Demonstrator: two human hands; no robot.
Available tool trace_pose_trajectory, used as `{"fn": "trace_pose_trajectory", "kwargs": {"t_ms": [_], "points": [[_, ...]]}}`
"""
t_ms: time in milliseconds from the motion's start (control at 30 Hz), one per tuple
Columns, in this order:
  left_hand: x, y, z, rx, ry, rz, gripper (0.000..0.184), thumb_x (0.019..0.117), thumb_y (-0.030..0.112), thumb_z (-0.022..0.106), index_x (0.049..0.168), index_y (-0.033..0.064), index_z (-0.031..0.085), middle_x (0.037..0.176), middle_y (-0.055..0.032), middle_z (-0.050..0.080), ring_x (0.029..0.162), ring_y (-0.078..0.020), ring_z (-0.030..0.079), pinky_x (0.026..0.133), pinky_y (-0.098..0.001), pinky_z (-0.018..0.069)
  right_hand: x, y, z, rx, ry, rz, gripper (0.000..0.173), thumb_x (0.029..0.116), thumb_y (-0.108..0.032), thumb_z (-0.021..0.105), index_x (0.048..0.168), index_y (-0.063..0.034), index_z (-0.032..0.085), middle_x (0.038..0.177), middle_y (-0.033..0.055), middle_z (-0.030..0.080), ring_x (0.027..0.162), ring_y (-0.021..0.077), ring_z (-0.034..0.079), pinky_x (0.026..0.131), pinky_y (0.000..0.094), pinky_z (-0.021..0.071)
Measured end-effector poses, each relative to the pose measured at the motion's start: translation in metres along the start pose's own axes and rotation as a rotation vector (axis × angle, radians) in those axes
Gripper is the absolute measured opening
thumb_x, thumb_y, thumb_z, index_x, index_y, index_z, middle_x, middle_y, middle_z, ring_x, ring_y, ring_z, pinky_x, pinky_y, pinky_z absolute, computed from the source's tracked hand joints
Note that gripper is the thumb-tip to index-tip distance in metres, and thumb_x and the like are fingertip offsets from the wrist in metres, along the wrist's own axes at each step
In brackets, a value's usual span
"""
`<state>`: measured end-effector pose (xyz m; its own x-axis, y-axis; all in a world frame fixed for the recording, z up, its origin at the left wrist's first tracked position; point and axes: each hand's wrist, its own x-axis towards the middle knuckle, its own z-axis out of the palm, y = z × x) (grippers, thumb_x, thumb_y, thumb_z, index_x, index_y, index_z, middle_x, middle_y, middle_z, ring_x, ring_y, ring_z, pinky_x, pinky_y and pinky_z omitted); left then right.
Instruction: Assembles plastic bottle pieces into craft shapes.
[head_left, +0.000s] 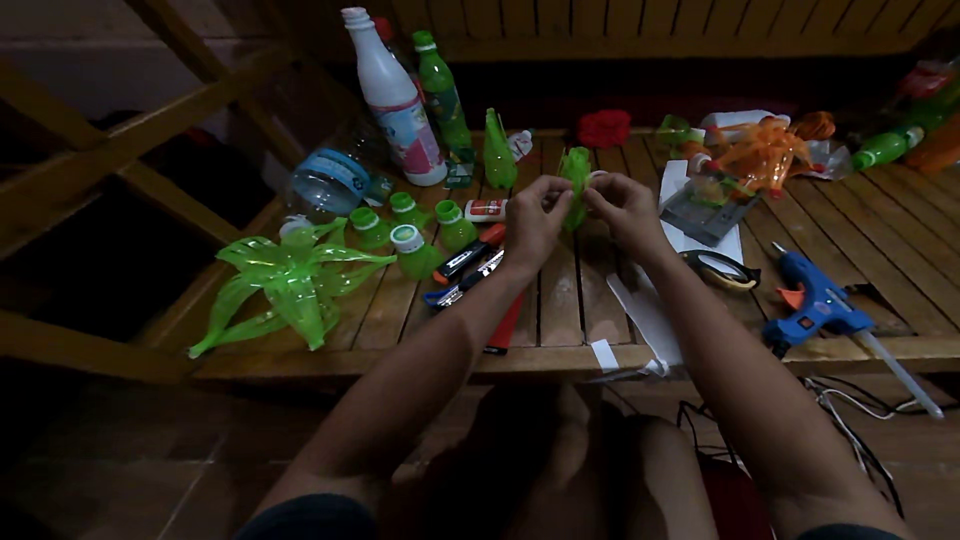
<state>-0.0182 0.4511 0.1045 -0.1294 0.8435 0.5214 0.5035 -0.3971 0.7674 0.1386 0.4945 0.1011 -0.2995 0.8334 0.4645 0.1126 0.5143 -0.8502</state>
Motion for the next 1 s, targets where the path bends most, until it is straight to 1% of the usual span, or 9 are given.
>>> {"fn": "trace_pose_trajectory", "kwargs": {"t_ms": [100,233,300,433,533,800,1000], "points": [[-0.0002,0.0006,-0.0001,0.027,0.004,0.018,0.020,0.1015,0.014,0.063,0.115,-0.0002,0.070,0.100,-0.0110,0.072,0.082,-0.0114,0.070,0.073,-0.0269,0.0578,0.0006,0.0001,0.0001,-0.015,0.007,-0.003,0.020,0.1006,-0.013,0.063,0.113,0.0030,0.067,0.110,0.0116,0.068,0.093,0.0107,0.068,0.083,0.0291,0.0593],[-0.0005,0.0008,0.0006,0.055,0.021,0.043,0.018,0.1003,0.013,0.064,0.112,0.0005,0.071,0.100,-0.0108,0.073,0.082,-0.0113,0.070,0.073,-0.0268,0.0578,0.0015,0.0011,0.0013,-0.022,0.014,-0.002,0.021,0.0993,-0.013,0.065,0.112,0.0029,0.066,0.103,0.0096,0.068,0.088,0.0093,0.068,0.081,0.0285,0.0589],[-0.0009,0.0007,0.0008,0.057,0.024,0.054,0.018,0.1000,0.012,0.064,0.111,0.0004,0.072,0.100,-0.0108,0.073,0.083,-0.0108,0.070,0.073,-0.0261,0.0576,0.0021,0.0022,0.0014,-0.016,0.017,0.001,0.020,0.0993,-0.013,0.065,0.112,0.0027,0.066,0.102,0.0095,0.068,0.087,0.0101,0.068,0.080,0.0297,0.0595],[-0.0013,0.0010,0.0010,0.048,0.030,0.065,0.018,0.0997,0.012,0.065,0.111,0.0002,0.072,0.100,-0.0110,0.074,0.085,-0.0102,0.070,0.075,-0.0252,0.0574,0.0020,0.0017,0.0014,-0.012,0.021,0.016,0.020,0.0996,-0.015,0.065,0.111,0.0014,0.066,0.103,0.0091,0.068,0.088,0.0105,0.068,0.080,0.0298,0.0597],[-0.0010,0.0010,0.0011,0.047,0.029,0.063,0.018,0.0998,0.012,0.065,0.111,0.0008,0.072,0.100,-0.0109,0.074,0.085,-0.0109,0.071,0.075,-0.0266,0.0580,0.0018,0.0013,0.0015,-0.002,0.022,0.022,0.019,0.0994,-0.014,0.066,0.111,0.0016,0.066,0.104,0.0095,0.067,0.088,0.0105,0.068,0.080,0.0296,0.0597],[-0.0022,0.0038,0.0013,0.062,0.015,0.047,0.019,0.1010,0.014,0.064,0.113,0.0019,0.073,0.102,-0.0097,0.074,0.085,-0.0094,0.070,0.075,-0.0250,0.0574,0.0023,0.0025,0.0018,0.003,0.031,0.020,0.019,0.0992,-0.014,0.066,0.108,0.0019,0.066,0.106,0.0104,0.067,0.089,0.0102,0.068,0.080,0.0289,0.0595],[-0.0027,0.0033,0.0017,0.078,0.035,0.084,0.020,0.1011,0.014,0.063,0.112,0.0007,0.073,0.101,-0.0114,0.074,0.084,-0.0109,0.070,0.075,-0.0259,0.0575,0.0026,0.0023,0.0016,-0.006,0.039,0.020,0.020,0.0989,-0.016,0.066,0.108,0.0015,0.066,0.105,0.0101,0.068,0.089,0.0111,0.068,0.081,0.0303,0.0594]]}}
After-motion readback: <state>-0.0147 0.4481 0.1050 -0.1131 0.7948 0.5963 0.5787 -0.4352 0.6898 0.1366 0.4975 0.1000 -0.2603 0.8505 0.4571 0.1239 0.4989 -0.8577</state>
